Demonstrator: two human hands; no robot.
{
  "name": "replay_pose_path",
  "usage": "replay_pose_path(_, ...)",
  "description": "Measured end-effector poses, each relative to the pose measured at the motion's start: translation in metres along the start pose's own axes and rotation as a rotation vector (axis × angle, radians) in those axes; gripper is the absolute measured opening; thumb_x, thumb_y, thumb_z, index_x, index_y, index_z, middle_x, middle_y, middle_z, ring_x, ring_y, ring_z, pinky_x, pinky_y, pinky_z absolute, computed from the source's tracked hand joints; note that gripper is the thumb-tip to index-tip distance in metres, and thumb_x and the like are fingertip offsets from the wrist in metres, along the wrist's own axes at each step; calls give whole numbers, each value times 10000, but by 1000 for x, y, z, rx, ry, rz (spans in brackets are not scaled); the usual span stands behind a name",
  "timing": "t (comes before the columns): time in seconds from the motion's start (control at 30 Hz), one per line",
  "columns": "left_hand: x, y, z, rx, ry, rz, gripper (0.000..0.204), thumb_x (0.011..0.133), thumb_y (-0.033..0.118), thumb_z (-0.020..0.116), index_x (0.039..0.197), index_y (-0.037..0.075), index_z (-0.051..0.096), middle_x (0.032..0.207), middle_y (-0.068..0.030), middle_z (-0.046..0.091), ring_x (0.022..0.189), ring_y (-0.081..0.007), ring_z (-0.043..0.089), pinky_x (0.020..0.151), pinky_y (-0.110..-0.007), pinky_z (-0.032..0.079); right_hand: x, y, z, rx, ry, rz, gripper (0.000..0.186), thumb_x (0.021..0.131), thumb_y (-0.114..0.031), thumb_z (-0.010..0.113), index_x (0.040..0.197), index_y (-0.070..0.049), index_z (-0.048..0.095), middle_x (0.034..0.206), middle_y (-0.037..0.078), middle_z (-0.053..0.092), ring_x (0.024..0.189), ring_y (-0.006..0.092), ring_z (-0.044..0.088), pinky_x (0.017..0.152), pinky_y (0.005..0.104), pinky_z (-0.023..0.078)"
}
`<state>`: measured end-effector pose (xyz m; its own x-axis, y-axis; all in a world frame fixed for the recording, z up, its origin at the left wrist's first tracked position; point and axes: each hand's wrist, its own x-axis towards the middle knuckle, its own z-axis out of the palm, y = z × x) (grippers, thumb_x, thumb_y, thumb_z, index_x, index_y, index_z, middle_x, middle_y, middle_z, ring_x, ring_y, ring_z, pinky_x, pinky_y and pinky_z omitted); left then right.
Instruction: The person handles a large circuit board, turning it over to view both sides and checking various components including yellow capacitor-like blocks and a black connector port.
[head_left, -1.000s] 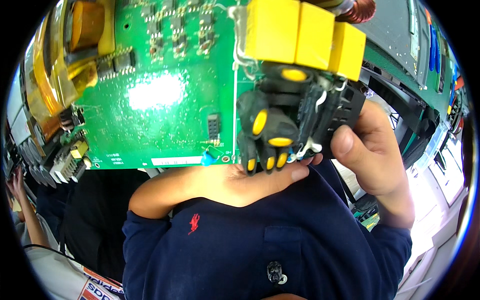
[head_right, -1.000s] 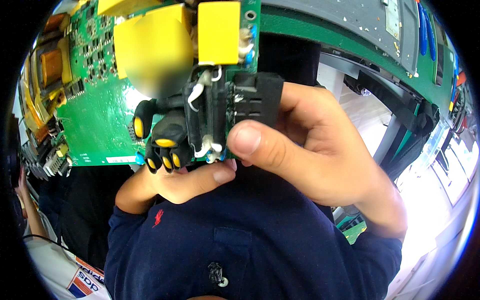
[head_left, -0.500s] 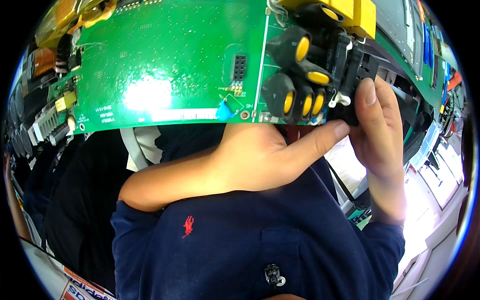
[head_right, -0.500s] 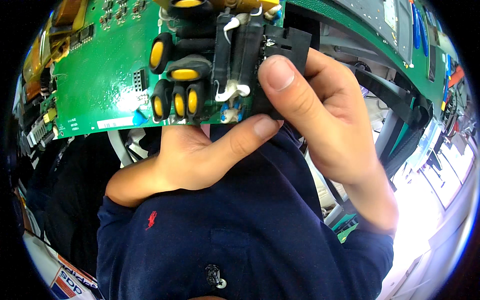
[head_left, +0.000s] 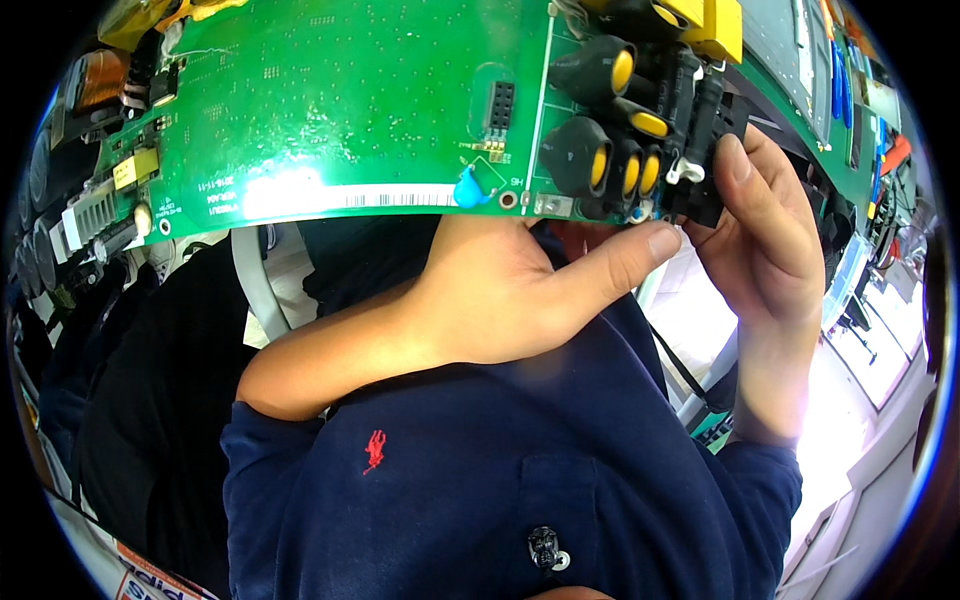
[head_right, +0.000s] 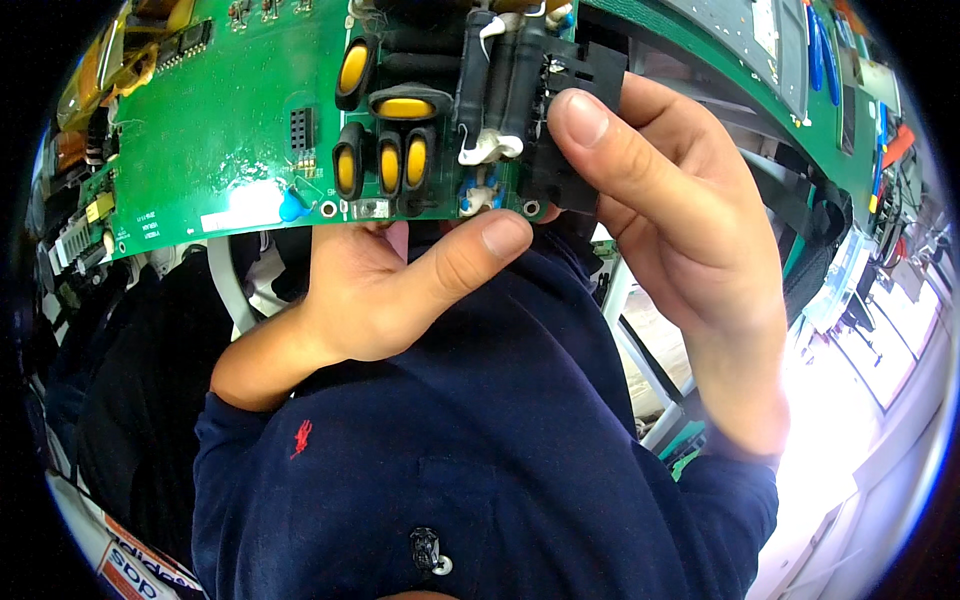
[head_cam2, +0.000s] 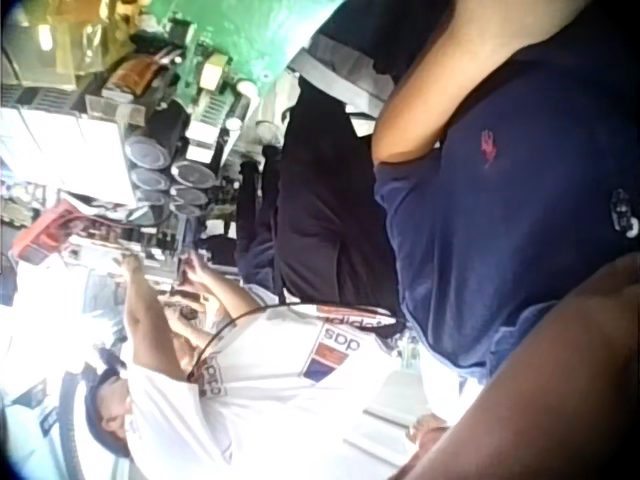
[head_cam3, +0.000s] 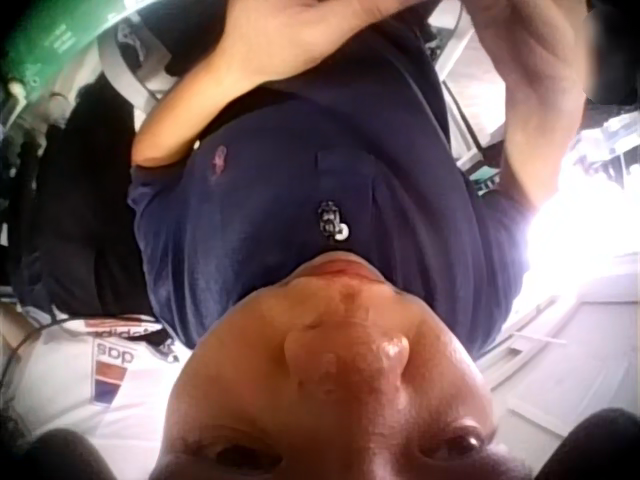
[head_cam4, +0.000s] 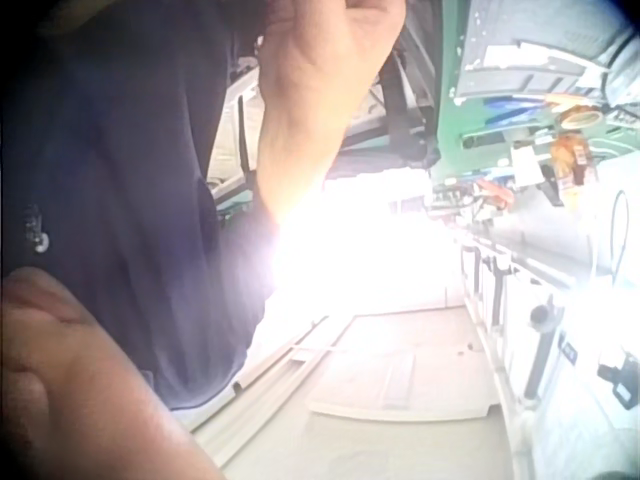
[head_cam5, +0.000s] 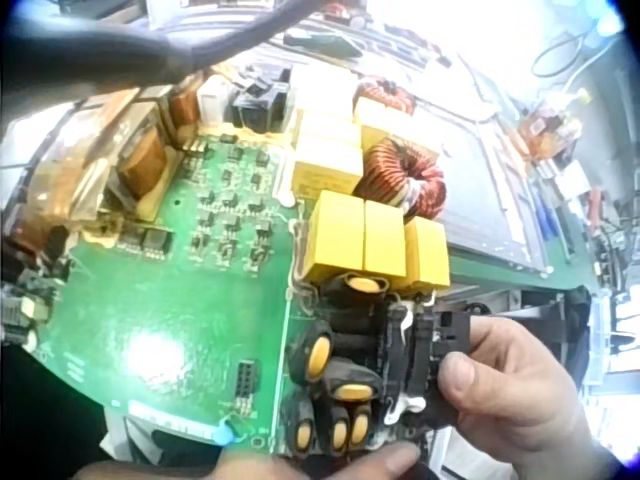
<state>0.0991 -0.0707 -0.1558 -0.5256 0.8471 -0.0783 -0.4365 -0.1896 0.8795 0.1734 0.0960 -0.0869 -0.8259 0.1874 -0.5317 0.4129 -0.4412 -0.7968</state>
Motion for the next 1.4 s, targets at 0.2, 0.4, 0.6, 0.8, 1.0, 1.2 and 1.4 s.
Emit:
replay_pose_path(0.2, -2, 3, -3, 21, 1, -32, 312, 824, 33, 699, 1116, 11, 594, 1018, -57, 646, 937, -119, 606, 835, -254, 472, 3, -1, -5, -92, 35, -41, 439, 904, -176, 595, 1237, 82, 473, 1112, 164, 629, 984, 188, 651, 873, 316, 531)
replay_pose_path(0.4, -2, 3, -2, -1, 9, -41, 296, 825, 32, 697, 1103, 10, 598, 1011, -51, 645, 924, -109, 600, 826, -252, 471, 4, -3, -10, -87, 20, -41, 457, 888, -168, 613, 1250, 74, 474, 1113, 162, 634, 966, 186, 659, 860, 318, 538)
replay_pose_path(0.6, -3, 4, -3, -3, -14, -67, 297, 823, 18, 692, 1103, 6, 594, 1010, -49, 642, 921, -107, 598, 817, -248, 474, 3, 0, -13, -140, 50, -52, 460, 897, -176, 594, 1258, 80, 467, 1110, 165, 635, 963, 185, 661, 849, 311, 541)
replay_pose_path(0.8, -1, 3, -2, 0, 17, -17, 299, 825, 15, 688, 1107, 3, 588, 992, -59, 646, 886, -112, 610, 781, -244, 488, 2, -2, -9, -156, 52, -26, 453, 903, -190, 584, 1245, 87, 475, 1104, 163, 636, 969, 176, 655, 865, 307, 528)
replay_pose_path(1.0, -2, 5, -1, -44, 19, -90, 253, 838, 35, 680, 1070, 9, 582, 901, -55, 642, 751, -95, 603, 647, -220, 495, 1, -2, -3, -158, 57, -47, 411, 916, -184, 570, 1229, 72, 496, 1096, 152, 637, 967, 170, 650, 869, 303, 519)
replay_pose_path(1.2, -2, 6, 3, -92, 67, -55, 211, 840, 51, 686, 1024, 7, 592, 849, -53, 633, 680, -93, 584, 584, -215, 479, -2, 0, -5, -165, 42, -11, 397, 945, -183, 530, 1243, 74, 478, 1117, 155, 627, 984, 181, 645, 871, 313, 519)
replay_pose_path(1.4, -2, 5, 2, -96, 68, -29, 207, 837, 51, 689, 1018, 2, 602, 837, -63, 636, 677, -95, 585, 581, -218, 484, -1, 3, -11, -166, -12, -43, 419, 952, -194, 518, 1262, 83, 461, 1139, 165, 615, 1015, 190, 635, 892, 321, 509)
